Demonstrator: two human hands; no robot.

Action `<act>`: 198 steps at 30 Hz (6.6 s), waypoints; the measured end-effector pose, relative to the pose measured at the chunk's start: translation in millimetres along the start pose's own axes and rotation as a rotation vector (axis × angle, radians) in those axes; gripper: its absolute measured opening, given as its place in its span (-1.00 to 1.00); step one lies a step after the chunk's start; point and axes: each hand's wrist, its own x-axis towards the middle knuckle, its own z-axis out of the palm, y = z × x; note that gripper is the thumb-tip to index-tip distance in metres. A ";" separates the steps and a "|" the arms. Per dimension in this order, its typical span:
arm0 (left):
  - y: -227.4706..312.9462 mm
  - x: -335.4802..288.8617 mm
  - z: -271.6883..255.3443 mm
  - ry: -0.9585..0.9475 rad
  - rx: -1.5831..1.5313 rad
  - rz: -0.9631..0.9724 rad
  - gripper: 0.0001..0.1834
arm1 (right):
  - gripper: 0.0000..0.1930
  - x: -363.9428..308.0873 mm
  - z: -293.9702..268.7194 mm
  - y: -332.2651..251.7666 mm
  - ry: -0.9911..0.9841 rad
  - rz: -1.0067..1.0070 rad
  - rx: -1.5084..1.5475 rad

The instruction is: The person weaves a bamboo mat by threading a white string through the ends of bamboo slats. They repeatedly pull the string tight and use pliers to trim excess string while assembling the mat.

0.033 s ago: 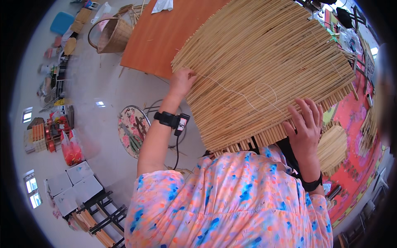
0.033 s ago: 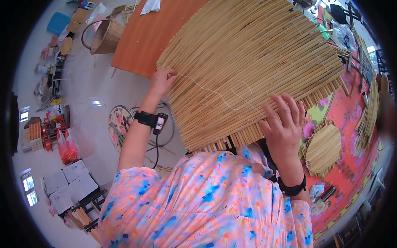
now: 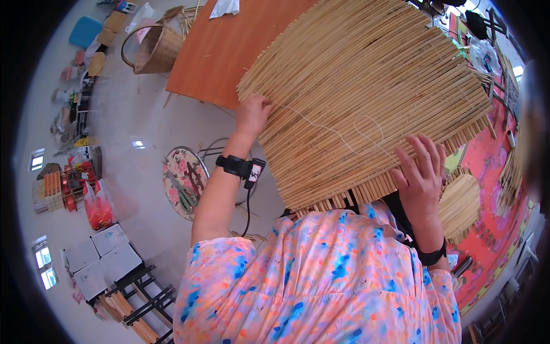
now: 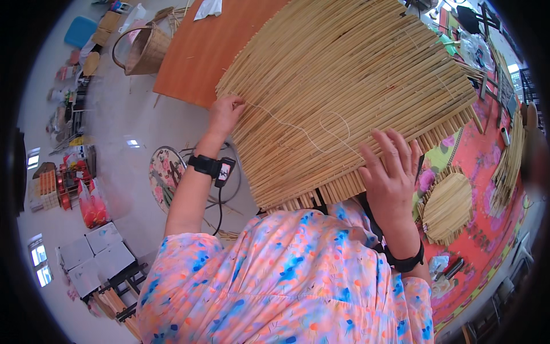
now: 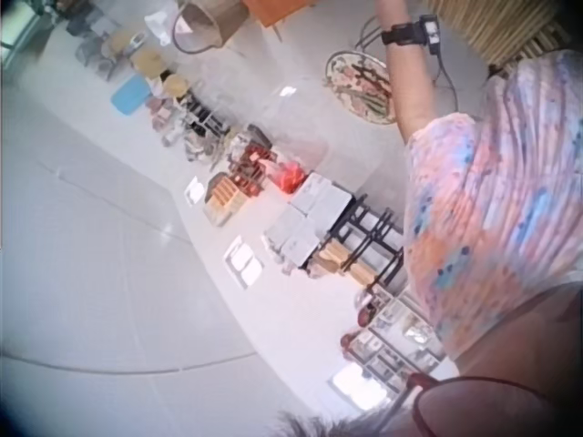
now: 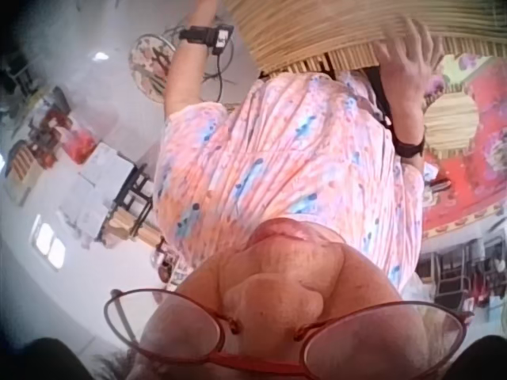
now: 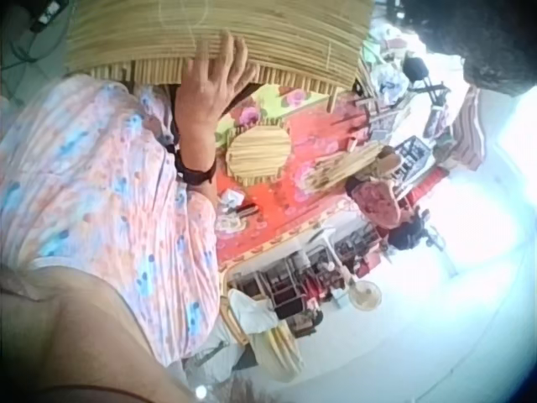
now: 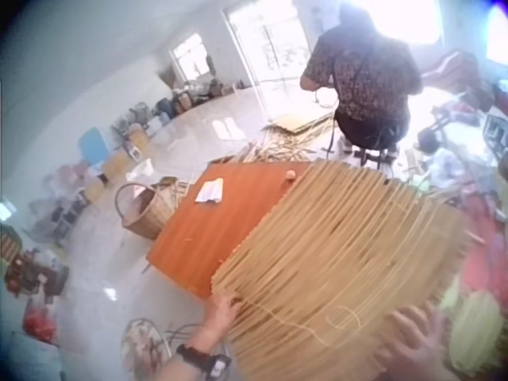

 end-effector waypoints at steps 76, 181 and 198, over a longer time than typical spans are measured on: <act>271.0 -7.2 -60.6 -0.225 -0.784 0.580 -0.89 | -0.89 2.0 20.6 1.0 0.235 0.285 1.353; 223.0 -2.9 -37.3 -0.179 -0.867 0.497 -0.70 | -0.85 52.9 -26.4 -9.5 0.383 0.692 0.859; 225.0 6.8 -28.2 -0.122 -0.837 0.575 -0.90 | -0.86 8.5 -15.3 -11.7 0.341 0.666 0.830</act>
